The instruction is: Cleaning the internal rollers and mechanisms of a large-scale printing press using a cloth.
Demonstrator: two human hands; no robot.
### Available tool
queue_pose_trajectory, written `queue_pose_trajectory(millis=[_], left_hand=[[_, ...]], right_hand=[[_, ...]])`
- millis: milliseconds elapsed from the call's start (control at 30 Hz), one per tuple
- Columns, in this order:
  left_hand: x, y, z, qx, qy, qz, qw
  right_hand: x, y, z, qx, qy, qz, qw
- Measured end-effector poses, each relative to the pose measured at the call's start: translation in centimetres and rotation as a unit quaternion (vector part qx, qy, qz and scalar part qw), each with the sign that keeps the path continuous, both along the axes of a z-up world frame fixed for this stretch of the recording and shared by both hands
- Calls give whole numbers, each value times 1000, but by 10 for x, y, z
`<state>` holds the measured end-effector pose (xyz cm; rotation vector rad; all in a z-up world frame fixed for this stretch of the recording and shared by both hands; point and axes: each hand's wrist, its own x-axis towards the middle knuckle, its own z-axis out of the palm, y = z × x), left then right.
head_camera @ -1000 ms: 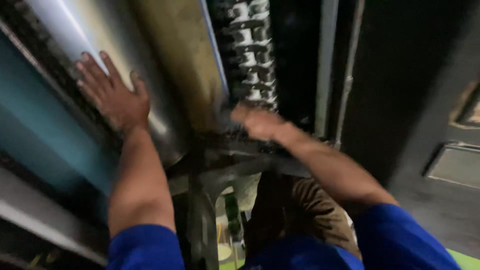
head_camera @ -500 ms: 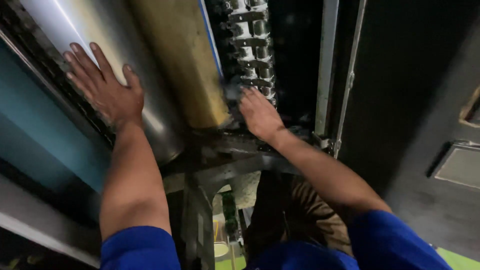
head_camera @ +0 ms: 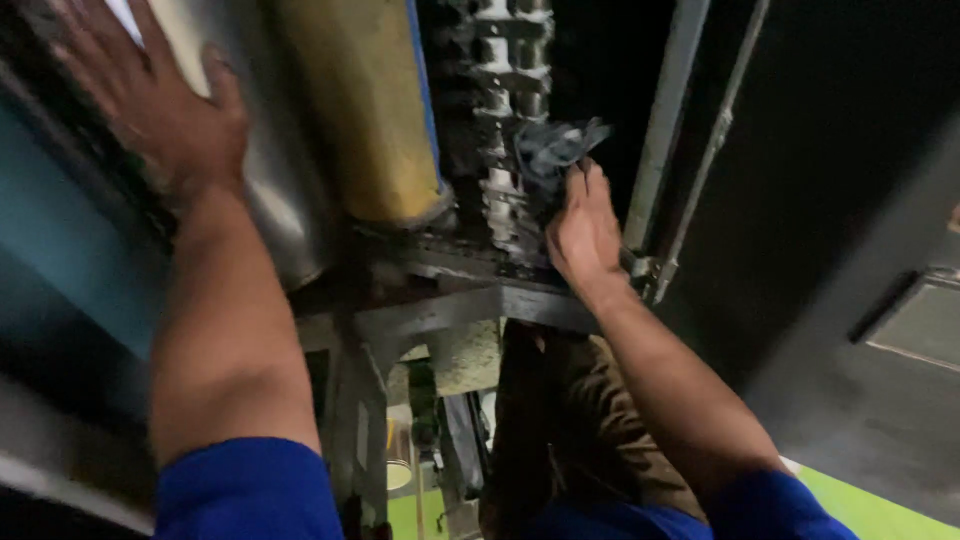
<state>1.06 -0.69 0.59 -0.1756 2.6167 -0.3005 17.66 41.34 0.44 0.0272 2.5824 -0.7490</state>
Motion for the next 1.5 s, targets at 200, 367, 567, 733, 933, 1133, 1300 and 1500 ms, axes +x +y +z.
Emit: queue_pose_trajectory(millis=[200,367,567,733,933,1133,1300,1500], left_hand=[[-8,6,-4,-14,14,4,1000],[-7,12,0,-5,-9,15,1000],[-9,8,2,-10,20,5,1000],[-3,-3,-11,0,49,-17,999],[-3,5,-4,18,47,-10,999],[15,-29,-36,-5,122,-98,988],[-7,6,2,-5,56,-40,998],[-1,-1,-10,-45,74,-59,995]], right_hand=[[-12,-44,26,-120,39,-137,983],[-5,-41,-19,-48,64,-89,993],[24,-28,-84,-155,-11,-442,883],[53,-29,-41,-102,-113,-620,770],[4,-63,-17,-32,102,-244,964],[6,-39,-54,-162,-27,-424,891],[40,-23,-83,-219,-108,-478,844],[65,-46,-13,-122,-84,-301,942]])
